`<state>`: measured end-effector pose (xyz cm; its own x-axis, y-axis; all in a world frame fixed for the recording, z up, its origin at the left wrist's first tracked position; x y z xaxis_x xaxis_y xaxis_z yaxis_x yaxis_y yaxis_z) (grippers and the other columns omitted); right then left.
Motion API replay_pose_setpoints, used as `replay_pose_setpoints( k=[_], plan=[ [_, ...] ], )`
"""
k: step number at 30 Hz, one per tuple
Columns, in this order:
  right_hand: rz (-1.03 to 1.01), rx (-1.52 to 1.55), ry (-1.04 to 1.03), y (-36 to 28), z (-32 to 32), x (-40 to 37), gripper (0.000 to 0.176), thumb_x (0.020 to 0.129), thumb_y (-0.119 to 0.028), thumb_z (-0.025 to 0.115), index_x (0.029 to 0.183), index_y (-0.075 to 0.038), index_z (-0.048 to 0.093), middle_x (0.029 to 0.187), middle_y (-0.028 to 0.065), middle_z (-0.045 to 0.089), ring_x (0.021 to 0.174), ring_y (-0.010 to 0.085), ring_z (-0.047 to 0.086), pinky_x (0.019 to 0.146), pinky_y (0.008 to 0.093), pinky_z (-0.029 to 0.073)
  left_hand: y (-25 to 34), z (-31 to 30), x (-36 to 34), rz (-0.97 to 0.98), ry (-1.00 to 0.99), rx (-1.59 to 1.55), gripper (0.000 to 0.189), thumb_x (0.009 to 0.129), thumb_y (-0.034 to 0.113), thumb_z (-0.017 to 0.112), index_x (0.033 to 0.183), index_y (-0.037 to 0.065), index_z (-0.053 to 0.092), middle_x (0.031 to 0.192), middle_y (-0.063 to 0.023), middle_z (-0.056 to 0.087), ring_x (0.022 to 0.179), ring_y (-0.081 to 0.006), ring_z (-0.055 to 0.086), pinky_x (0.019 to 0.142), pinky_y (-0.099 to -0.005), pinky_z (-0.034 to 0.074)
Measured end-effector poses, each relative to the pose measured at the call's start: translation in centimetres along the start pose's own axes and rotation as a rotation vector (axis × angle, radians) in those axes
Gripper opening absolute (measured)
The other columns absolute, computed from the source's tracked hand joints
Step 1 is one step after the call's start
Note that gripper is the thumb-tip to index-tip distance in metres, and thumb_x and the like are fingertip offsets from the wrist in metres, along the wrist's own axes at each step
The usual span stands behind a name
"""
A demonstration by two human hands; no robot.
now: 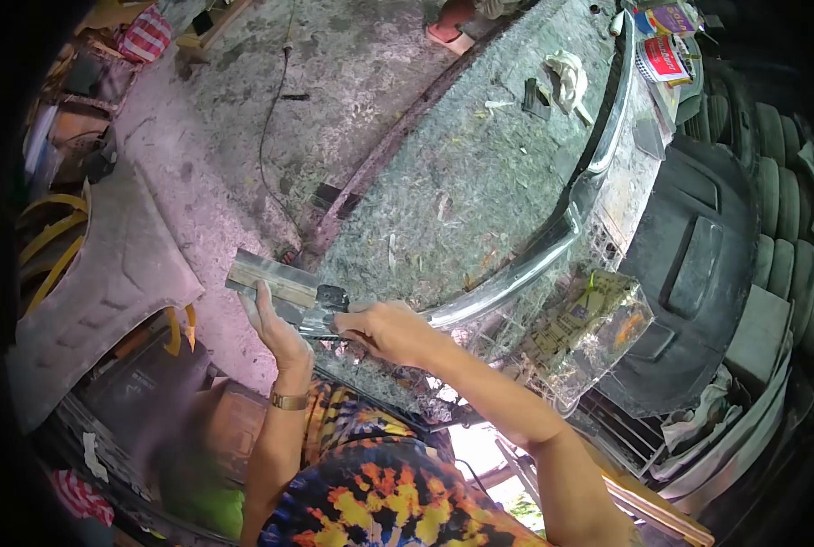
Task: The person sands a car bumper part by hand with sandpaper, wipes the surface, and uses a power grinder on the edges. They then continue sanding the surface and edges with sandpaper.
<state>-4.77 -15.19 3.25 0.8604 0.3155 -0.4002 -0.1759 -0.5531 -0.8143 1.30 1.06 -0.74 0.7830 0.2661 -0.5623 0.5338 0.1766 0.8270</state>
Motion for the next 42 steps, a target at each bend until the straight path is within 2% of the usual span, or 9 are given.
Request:
replay_pose_setpoints(
  k=[5,8,10,11,18,20,23,39,42],
  plan=[
    [0.024,0.087,0.020,0.8,0.2,-0.9,0.010,0.093,-0.016,0.061,0.102,-0.011,0.058,0.091,0.0130,0.063,0.083,0.0394,0.064,0.068,0.0505,0.049,0.5,0.3,-0.2,0.004,-0.019,-0.026,0.081,0.105,0.034,0.053,0.158,-0.010,0.010,0.163,-0.0224,0.024,0.146,-0.0286,0.033,0.119,-0.0374,0.029],
    [-0.062,0.026,0.084,0.4,-0.3,0.1,0.010,0.095,-0.019,0.061,0.104,-0.013,0.061,0.090,0.0116,0.064,0.084,0.0377,0.066,0.067,0.0492,0.050,0.1,0.0,0.2,0.006,-0.002,0.052,0.081,0.105,0.034,0.053,0.158,-0.010,0.011,0.163,-0.0228,0.024,0.146,-0.0290,0.034,0.119,-0.0372,0.029],
    [0.087,-0.007,0.086,2.4,-1.1,-1.6,0.010,0.098,-0.021,0.060,0.105,-0.015,0.062,0.091,0.0111,0.064,0.084,0.0368,0.066,0.066,0.0480,0.050,0.4,0.2,0.0,-0.010,-0.005,-0.029,0.079,0.105,0.034,0.052,0.158,-0.009,0.013,0.163,-0.0232,0.024,0.146,-0.0294,0.033,0.119,-0.0372,0.029],
    [0.069,-0.041,0.097,2.9,-1.1,-2.5,0.011,0.099,-0.023,0.059,0.105,-0.014,0.062,0.090,0.0115,0.063,0.083,0.0369,0.066,0.066,0.0477,0.050,0.4,0.2,0.0,-0.013,-0.006,-0.030,0.079,0.105,0.034,0.052,0.158,-0.009,0.013,0.163,-0.0232,0.024,0.146,-0.0294,0.033,0.119,-0.0372,0.029],
    [0.002,0.036,0.067,2.2,0.6,-2.1,0.012,0.098,-0.022,0.061,0.106,-0.013,0.062,0.088,0.0127,0.062,0.083,0.0380,0.065,0.067,0.0496,0.049,0.1,0.0,0.2,0.036,-0.027,0.065,0.077,0.106,0.034,0.052,0.157,-0.010,0.016,0.162,-0.0236,0.027,0.145,-0.0300,0.034,0.119,-0.0374,0.029],
    [0.090,0.071,0.050,2.7,0.4,-3.1,0.012,0.097,-0.019,0.062,0.106,-0.012,0.062,0.087,0.0130,0.062,0.083,0.0386,0.064,0.068,0.0507,0.049,0.2,0.1,0.1,0.030,-0.011,0.050,0.077,0.106,0.034,0.052,0.157,-0.010,0.016,0.162,-0.0236,0.027,0.145,-0.0301,0.035,0.118,-0.0376,0.029],
    [0.030,0.039,0.060,0.5,0.7,-0.8,0.012,0.095,-0.018,0.062,0.106,-0.012,0.063,0.087,0.0122,0.062,0.083,0.0378,0.065,0.068,0.0501,0.049,0.6,0.2,-0.1,0.017,-0.028,0.052,0.077,0.106,0.034,0.052,0.157,-0.010,0.016,0.162,-0.0234,0.028,0.144,-0.0301,0.035,0.119,-0.0378,0.029],
    [-0.009,0.035,0.070,0.9,0.7,-0.8,0.009,0.096,-0.016,0.062,0.103,-0.012,0.063,0.090,0.0125,0.063,0.086,0.0380,0.065,0.069,0.0486,0.051,-0.3,0.0,0.2,0.028,0.005,0.042,0.075,0.106,0.032,0.052,0.158,-0.009,0.016,0.163,-0.0231,0.025,0.146,-0.0292,0.033,0.119,-0.0373,0.028],
    [0.087,0.075,0.050,1.1,0.6,-1.4,0.009,0.095,-0.016,0.062,0.103,-0.011,0.062,0.089,0.0126,0.063,0.087,0.0382,0.065,0.069,0.0487,0.051,-0.2,-0.1,0.3,0.037,-0.013,0.018,0.076,0.106,0.033,0.052,0.158,-0.009,0.015,0.163,-0.0231,0.024,0.146,-0.0293,0.033,0.120,-0.0372,0.027]
  ],
)
Point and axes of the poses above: each hand's wrist, its own x-axis towards the middle knuckle, its own z-axis out of the palm, y = z × x, the point moved 2 cm from there along x, towards the middle knuckle
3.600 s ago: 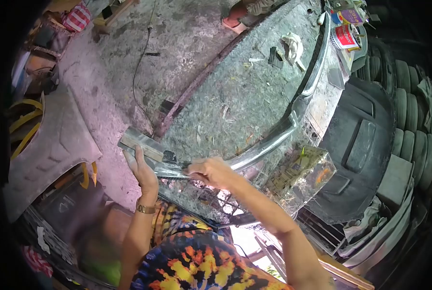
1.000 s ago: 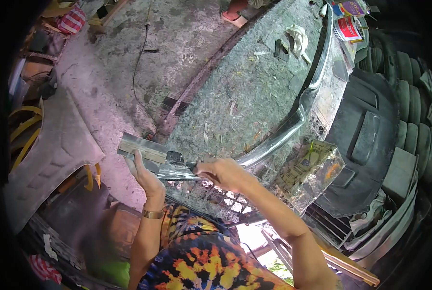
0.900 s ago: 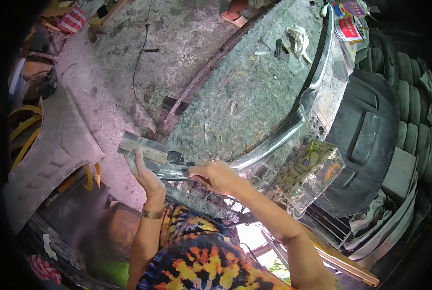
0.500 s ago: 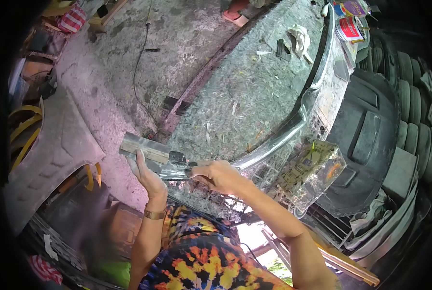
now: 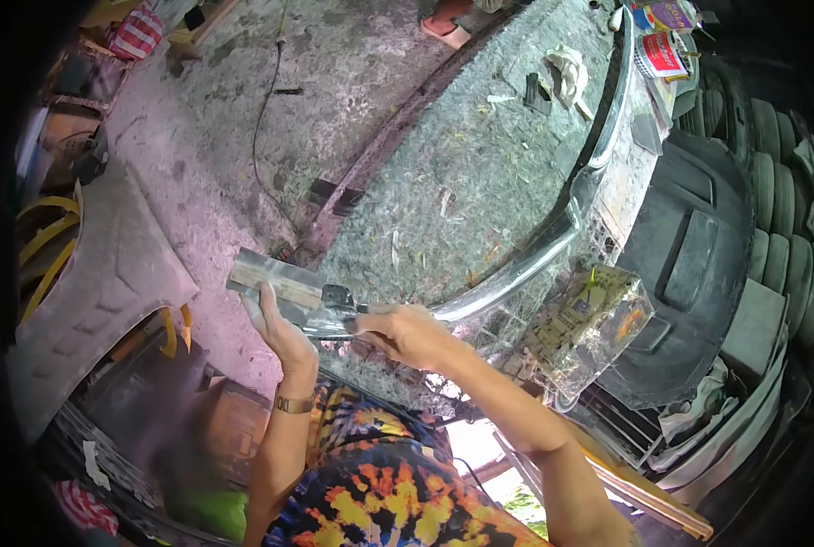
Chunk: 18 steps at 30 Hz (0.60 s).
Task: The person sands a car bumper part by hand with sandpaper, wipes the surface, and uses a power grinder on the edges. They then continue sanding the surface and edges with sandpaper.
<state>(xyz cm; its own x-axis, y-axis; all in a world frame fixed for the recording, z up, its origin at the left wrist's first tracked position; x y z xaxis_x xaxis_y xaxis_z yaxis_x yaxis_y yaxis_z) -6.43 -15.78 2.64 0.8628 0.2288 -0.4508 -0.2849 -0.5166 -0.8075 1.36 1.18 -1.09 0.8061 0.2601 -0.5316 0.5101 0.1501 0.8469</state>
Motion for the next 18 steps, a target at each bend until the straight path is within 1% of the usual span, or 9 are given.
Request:
replay_pose_setpoints(
  k=[2,4,5,8,9,12,13,16,18],
  plan=[
    [-0.069,-0.034,0.005,-1.2,0.2,1.1,0.010,0.095,-0.015,0.062,0.103,-0.011,0.063,0.088,0.0126,0.063,0.086,0.0380,0.065,0.068,0.0486,0.051,0.1,0.2,-0.2,0.020,-0.037,0.002,0.076,0.106,0.033,0.052,0.158,-0.009,0.015,0.164,-0.0230,0.024,0.146,-0.0294,0.033,0.120,-0.0372,0.027],
    [-0.074,-0.020,0.015,-0.4,-0.2,0.3,0.010,0.095,-0.015,0.062,0.104,-0.011,0.062,0.088,0.0126,0.063,0.085,0.0380,0.065,0.068,0.0483,0.051,0.6,0.3,-0.4,-0.042,0.010,0.006,0.078,0.106,0.035,0.052,0.158,-0.010,0.014,0.164,-0.0231,0.023,0.147,-0.0296,0.032,0.121,-0.0374,0.025],
    [-0.078,-0.008,0.017,0.0,-0.3,0.1,0.011,0.095,-0.015,0.062,0.105,-0.011,0.062,0.088,0.0125,0.063,0.084,0.0379,0.065,0.067,0.0479,0.051,0.4,0.3,-0.3,-0.042,0.013,0.005,0.078,0.106,0.035,0.052,0.158,-0.010,0.014,0.164,-0.0231,0.023,0.147,-0.0296,0.032,0.121,-0.0374,0.025],
    [-0.081,-0.004,0.013,0.0,0.5,0.7,0.011,0.096,-0.016,0.061,0.106,-0.011,0.062,0.088,0.0123,0.063,0.082,0.0378,0.065,0.066,0.0486,0.051,0.1,-0.1,-0.4,-0.025,0.002,0.042,0.079,0.106,0.036,0.052,0.158,-0.009,0.013,0.164,-0.0231,0.022,0.148,-0.0295,0.030,0.121,-0.0377,0.025],
    [-0.072,-0.006,-0.016,-1.0,0.1,1.2,0.011,0.096,-0.016,0.061,0.106,-0.012,0.062,0.088,0.0123,0.064,0.083,0.0374,0.066,0.067,0.0483,0.052,0.3,0.0,-0.4,-0.031,-0.005,0.039,0.079,0.106,0.036,0.052,0.158,-0.009,0.013,0.165,-0.0231,0.021,0.148,-0.0297,0.030,0.121,-0.0377,0.025],
    [-0.032,-0.026,-0.052,-0.8,-0.9,0.5,0.011,0.096,-0.016,0.061,0.106,-0.011,0.061,0.088,0.0123,0.063,0.085,0.0382,0.065,0.067,0.0489,0.051,0.4,0.1,-0.3,-0.037,0.002,0.050,0.079,0.106,0.036,0.052,0.158,-0.009,0.013,0.165,-0.0230,0.021,0.148,-0.0299,0.029,0.121,-0.0376,0.025],
    [-0.034,0.025,-0.029,-0.3,-0.8,0.2,0.010,0.097,-0.017,0.060,0.105,-0.011,0.060,0.089,0.0123,0.063,0.084,0.0393,0.064,0.067,0.0499,0.050,0.2,0.1,-0.4,-0.040,0.020,0.060,0.079,0.106,0.036,0.051,0.158,-0.009,0.013,0.165,-0.0229,0.020,0.149,-0.0300,0.029,0.121,-0.0375,0.025],
    [-0.050,-0.016,-0.040,-1.3,-0.1,1.3,0.009,0.096,-0.017,0.061,0.103,-0.012,0.060,0.089,0.0124,0.063,0.082,0.0401,0.064,0.067,0.0513,0.049,0.2,0.0,-0.3,-0.034,0.001,0.063,0.079,0.106,0.036,0.051,0.158,-0.009,0.013,0.165,-0.0230,0.020,0.149,-0.0303,0.029,0.121,-0.0372,0.025],
    [-0.053,-0.021,-0.023,-0.7,-0.4,0.8,0.009,0.096,-0.016,0.061,0.104,-0.012,0.060,0.088,0.0127,0.062,0.081,0.0402,0.064,0.067,0.0514,0.049,0.4,0.2,-0.3,-0.035,-0.007,0.047,0.078,0.106,0.035,0.051,0.158,-0.009,0.014,0.165,-0.0230,0.021,0.148,-0.0302,0.029,0.120,-0.0371,0.026]
  ],
)
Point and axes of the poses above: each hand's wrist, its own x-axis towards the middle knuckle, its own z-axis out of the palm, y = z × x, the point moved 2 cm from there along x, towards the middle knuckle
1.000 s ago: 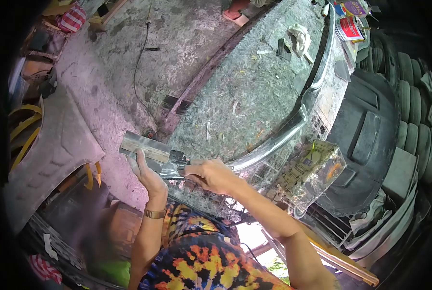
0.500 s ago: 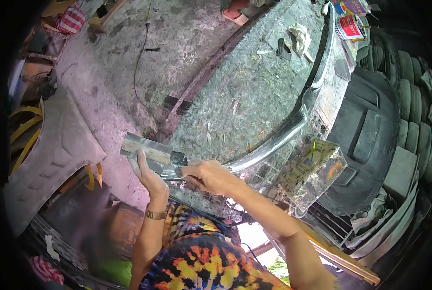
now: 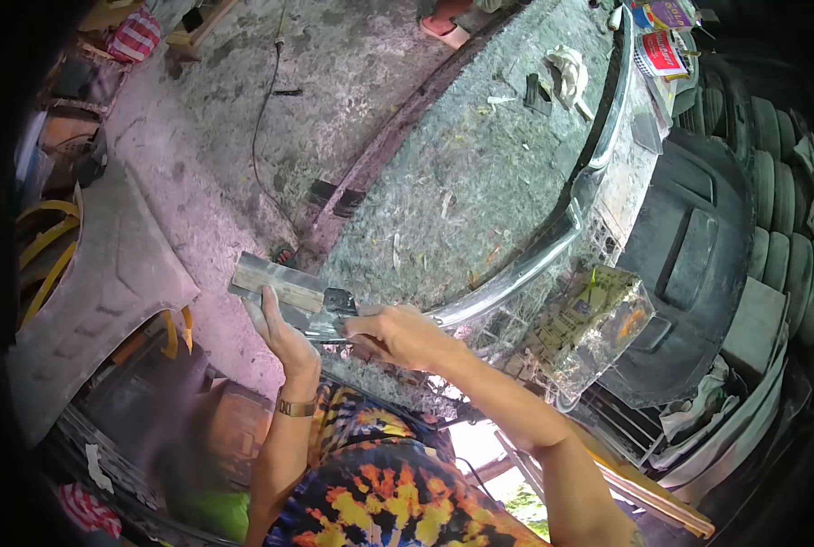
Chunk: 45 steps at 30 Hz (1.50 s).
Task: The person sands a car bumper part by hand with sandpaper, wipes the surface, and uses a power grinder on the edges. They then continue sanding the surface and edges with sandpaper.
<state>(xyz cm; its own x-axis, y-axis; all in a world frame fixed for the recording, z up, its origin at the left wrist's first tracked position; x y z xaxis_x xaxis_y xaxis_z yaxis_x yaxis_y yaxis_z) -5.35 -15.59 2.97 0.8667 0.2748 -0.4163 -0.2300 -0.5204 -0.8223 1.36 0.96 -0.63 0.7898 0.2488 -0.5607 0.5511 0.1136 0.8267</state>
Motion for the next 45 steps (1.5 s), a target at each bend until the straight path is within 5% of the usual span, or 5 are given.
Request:
replay_pose_setpoints(
  k=[8,10,17,25,45],
  plan=[
    [0.006,-0.058,0.057,1.0,0.7,-1.8,0.011,0.095,-0.017,0.061,0.105,-0.013,0.060,0.086,0.0138,0.060,0.079,0.0402,0.064,0.066,0.0520,0.048,-0.3,-0.4,0.2,0.006,-0.025,0.012,0.075,0.106,0.032,0.050,0.158,-0.009,0.014,0.164,-0.0233,0.023,0.148,-0.0291,0.030,0.120,-0.0370,0.028],
    [0.051,-0.053,0.100,1.0,0.9,-2.6,0.020,0.096,-0.016,0.062,0.115,-0.011,0.067,0.086,0.0141,0.060,0.082,0.0382,0.064,0.068,0.0477,0.049,-0.1,-0.2,0.1,-0.023,-0.017,-0.086,0.074,0.106,0.031,0.051,0.158,-0.008,0.015,0.164,-0.0232,0.021,0.148,-0.0293,0.029,0.120,-0.0370,0.027],
    [-0.060,-0.046,0.030,-1.4,1.0,0.9,0.012,0.094,-0.015,0.060,0.105,-0.011,0.059,0.085,0.0130,0.059,0.080,0.0389,0.064,0.066,0.0511,0.050,-1.2,-1.1,1.1,-0.065,-0.011,-0.136,0.069,0.105,0.031,0.053,0.157,-0.005,0.025,0.165,-0.0205,0.019,0.150,-0.0285,0.027,0.120,-0.0385,0.028],
    [-0.049,0.026,0.043,-1.7,1.1,1.4,0.011,0.096,-0.019,0.060,0.102,-0.009,0.058,0.087,0.0133,0.062,0.082,0.0407,0.064,0.066,0.0520,0.048,-1.0,-1.2,1.8,-0.203,-0.011,-0.319,0.050,0.104,0.033,0.054,0.140,0.000,0.050,0.139,-0.0106,0.054,0.125,-0.0240,0.053,0.107,-0.0386,0.041],
    [0.048,0.036,0.026,-1.2,1.2,1.3,0.008,0.095,-0.017,0.061,0.099,-0.011,0.058,0.087,0.0133,0.061,0.082,0.0406,0.063,0.067,0.0511,0.049,-0.8,-1.3,2.3,-0.307,-0.043,-0.481,0.044,0.102,0.037,0.054,0.133,0.006,0.054,0.125,-0.0087,0.061,0.115,-0.0226,0.057,0.101,-0.0386,0.044]
  ],
)
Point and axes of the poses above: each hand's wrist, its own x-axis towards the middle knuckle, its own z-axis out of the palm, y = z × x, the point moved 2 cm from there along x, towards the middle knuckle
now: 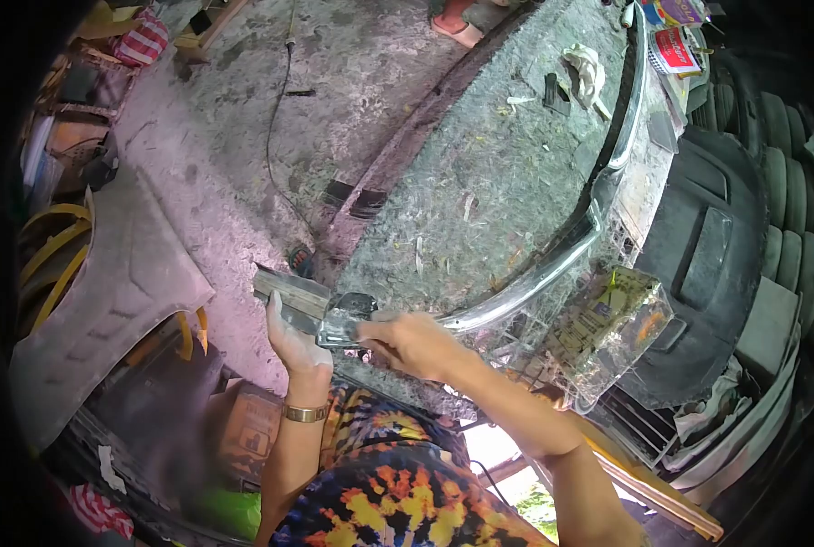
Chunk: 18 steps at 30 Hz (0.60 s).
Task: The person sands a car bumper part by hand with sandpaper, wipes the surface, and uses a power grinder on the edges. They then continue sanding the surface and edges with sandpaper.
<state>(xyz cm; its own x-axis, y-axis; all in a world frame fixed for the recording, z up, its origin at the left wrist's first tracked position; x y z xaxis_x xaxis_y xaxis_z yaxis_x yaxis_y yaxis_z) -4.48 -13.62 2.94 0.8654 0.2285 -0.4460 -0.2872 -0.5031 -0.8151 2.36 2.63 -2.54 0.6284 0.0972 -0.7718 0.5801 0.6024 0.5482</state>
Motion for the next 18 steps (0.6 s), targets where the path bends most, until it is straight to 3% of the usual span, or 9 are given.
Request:
replay_pose_setpoints(
  k=[4,10,18],
  plan=[
    [-0.080,-0.038,0.002,-2.0,0.1,2.1,0.010,0.096,-0.018,0.059,0.103,-0.010,0.057,0.088,0.0144,0.060,0.081,0.0426,0.063,0.067,0.0529,0.048,0.2,-0.5,0.1,-0.052,-0.030,-0.028,0.044,0.103,0.037,0.053,0.133,0.006,0.054,0.123,-0.0102,0.062,0.114,-0.0235,0.059,0.100,-0.0387,0.046],
    [-0.036,-0.091,-0.033,-1.9,-0.2,1.8,0.012,0.097,-0.020,0.059,0.103,-0.010,0.057,0.089,0.0145,0.061,0.081,0.0427,0.063,0.068,0.0528,0.049,0.3,-0.1,0.1,-0.018,0.052,-0.038,0.043,0.103,0.036,0.051,0.133,0.006,0.054,0.121,-0.0116,0.063,0.111,-0.0244,0.061,0.098,-0.0398,0.047],
    [-0.073,-0.042,0.021,-2.1,0.8,2.0,0.010,0.097,-0.017,0.060,0.102,-0.009,0.058,0.089,0.0149,0.061,0.082,0.0426,0.063,0.068,0.0520,0.048,-0.1,-0.5,0.3,-0.032,0.019,-0.046,0.043,0.103,0.036,0.050,0.135,0.006,0.053,0.124,-0.0116,0.062,0.114,-0.0249,0.059,0.100,-0.0407,0.046]
  ],
)
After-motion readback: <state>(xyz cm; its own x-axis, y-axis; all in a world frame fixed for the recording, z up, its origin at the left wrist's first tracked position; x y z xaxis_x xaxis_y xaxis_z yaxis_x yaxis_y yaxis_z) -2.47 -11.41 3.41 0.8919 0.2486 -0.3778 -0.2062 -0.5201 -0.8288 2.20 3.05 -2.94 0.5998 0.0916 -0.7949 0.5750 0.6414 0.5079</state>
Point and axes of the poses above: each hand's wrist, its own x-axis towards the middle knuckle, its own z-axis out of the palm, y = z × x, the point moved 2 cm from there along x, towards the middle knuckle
